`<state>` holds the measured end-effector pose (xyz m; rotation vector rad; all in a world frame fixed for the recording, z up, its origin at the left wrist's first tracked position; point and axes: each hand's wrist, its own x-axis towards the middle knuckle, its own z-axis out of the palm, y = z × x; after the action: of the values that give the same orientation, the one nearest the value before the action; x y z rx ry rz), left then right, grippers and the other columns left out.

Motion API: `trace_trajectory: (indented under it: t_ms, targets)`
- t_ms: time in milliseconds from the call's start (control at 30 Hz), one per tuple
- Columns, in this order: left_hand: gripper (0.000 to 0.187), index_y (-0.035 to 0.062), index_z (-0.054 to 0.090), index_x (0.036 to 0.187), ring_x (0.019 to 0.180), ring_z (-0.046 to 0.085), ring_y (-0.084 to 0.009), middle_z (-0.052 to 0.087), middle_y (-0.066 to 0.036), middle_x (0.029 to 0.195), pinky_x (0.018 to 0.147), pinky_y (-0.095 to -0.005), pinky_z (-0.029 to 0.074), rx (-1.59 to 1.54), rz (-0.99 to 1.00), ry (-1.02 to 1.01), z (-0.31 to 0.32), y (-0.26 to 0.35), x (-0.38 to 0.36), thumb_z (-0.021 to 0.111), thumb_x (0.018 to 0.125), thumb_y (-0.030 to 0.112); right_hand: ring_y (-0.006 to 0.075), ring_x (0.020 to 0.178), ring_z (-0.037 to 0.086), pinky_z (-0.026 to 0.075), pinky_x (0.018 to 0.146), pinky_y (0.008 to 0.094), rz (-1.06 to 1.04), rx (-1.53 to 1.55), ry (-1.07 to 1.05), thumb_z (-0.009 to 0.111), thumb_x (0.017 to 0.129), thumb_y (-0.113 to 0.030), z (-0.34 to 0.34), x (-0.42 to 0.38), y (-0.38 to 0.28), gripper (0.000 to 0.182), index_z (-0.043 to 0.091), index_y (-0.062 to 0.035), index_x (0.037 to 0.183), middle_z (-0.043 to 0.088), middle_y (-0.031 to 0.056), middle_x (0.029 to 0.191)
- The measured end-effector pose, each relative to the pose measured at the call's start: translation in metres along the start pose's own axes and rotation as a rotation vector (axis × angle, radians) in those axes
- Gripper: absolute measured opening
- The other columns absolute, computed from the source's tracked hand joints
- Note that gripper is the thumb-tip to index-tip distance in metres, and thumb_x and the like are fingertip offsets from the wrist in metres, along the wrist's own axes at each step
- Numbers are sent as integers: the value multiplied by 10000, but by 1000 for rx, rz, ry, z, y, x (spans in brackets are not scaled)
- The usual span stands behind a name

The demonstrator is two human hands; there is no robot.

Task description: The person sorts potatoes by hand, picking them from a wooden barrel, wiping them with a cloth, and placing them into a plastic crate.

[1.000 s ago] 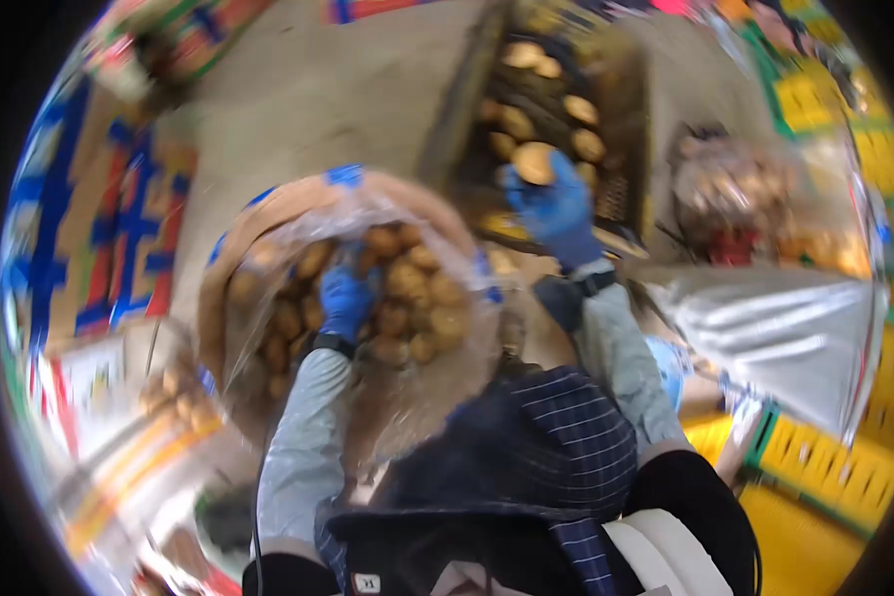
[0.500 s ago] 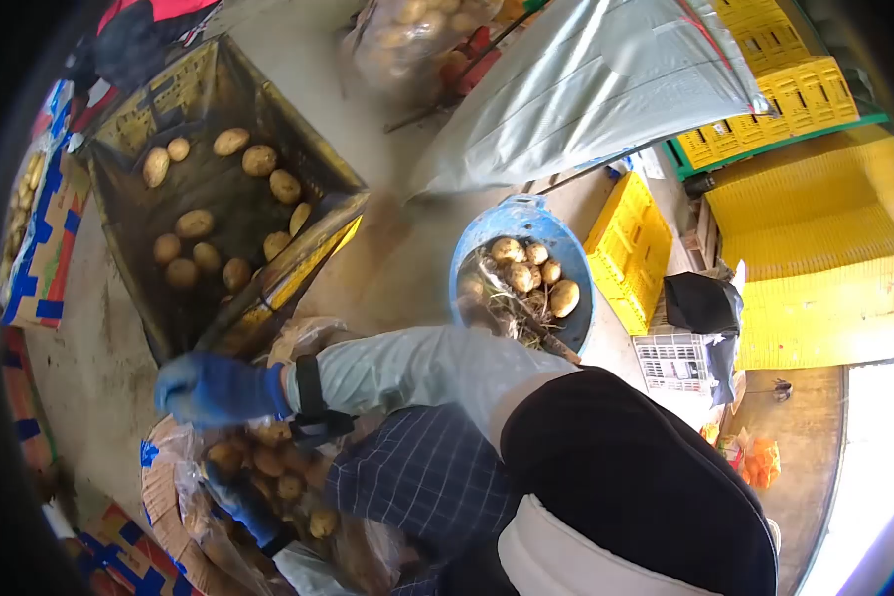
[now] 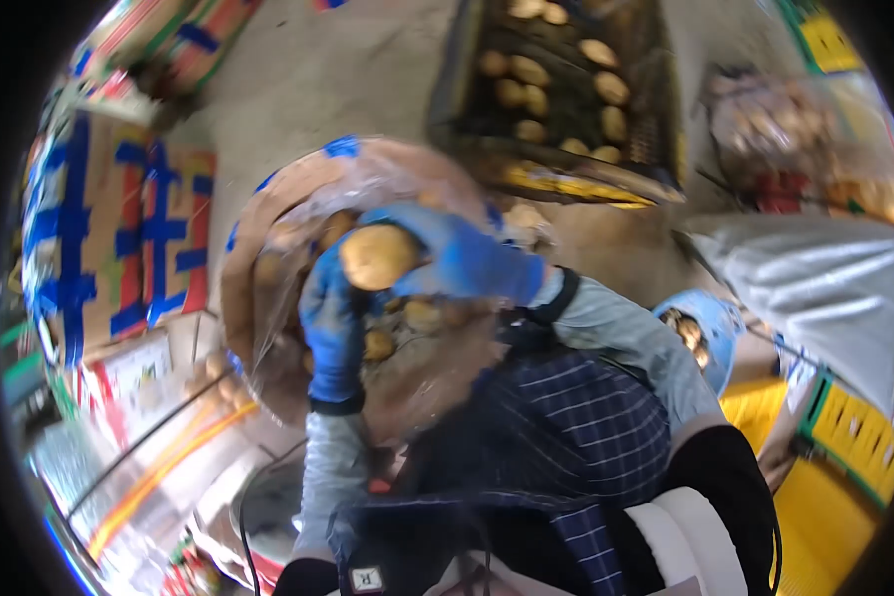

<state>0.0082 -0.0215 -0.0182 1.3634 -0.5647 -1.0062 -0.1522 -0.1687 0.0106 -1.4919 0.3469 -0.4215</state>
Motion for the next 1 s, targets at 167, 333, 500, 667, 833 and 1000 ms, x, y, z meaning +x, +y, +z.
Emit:
trace_trajectory:
  t_ms: [167,333,500,667,833,1000]
  targets:
    - [353,-32,669,1203,701,591,-74,693,-37,927,629,-226,482,-46,10,15,-4,-14,6,618,1027,270,236,1087,652,500,1012,361,-60,-42,65,852,731,-87,-15,1,6,683,556,-13,1342,674,114,1169]
    - [323,-21,700,1108,739,628,-88,699,-47,915,669,-253,519,338,-157,204,-82,-86,22,686,982,276,218,808,697,600,704,346,119,934,445,673,964,-220,-73,-1,39,376,593,8,1251,710,155,1037]
    - [342,36,683,1171,984,705,-319,724,-182,1083,853,-406,554,937,58,148,-90,-129,46,701,875,205,166,720,650,536,642,293,251,949,681,562,1033,-414,-119,-11,48,410,635,-39,1179,711,87,958]
    - [480,47,631,1273,1055,682,-370,706,-213,1134,891,-421,548,1187,-20,-128,-23,-127,98,701,854,271,109,743,630,512,656,253,282,590,647,543,1047,-327,-82,-6,38,348,652,-50,1228,703,55,961]
    - [560,27,597,1311,1043,696,-310,715,-180,1109,875,-389,552,1007,-60,-331,-41,-146,131,708,863,346,90,770,636,519,682,233,204,411,573,532,1048,-243,-73,-8,15,317,634,-38,1269,707,56,977]
    - [520,24,591,1315,832,685,-200,710,-117,1039,695,-306,546,-401,-467,-347,-65,-98,79,676,939,372,97,798,661,550,716,256,113,272,437,561,1024,-134,-46,-3,-9,259,647,-47,1253,709,63,967]
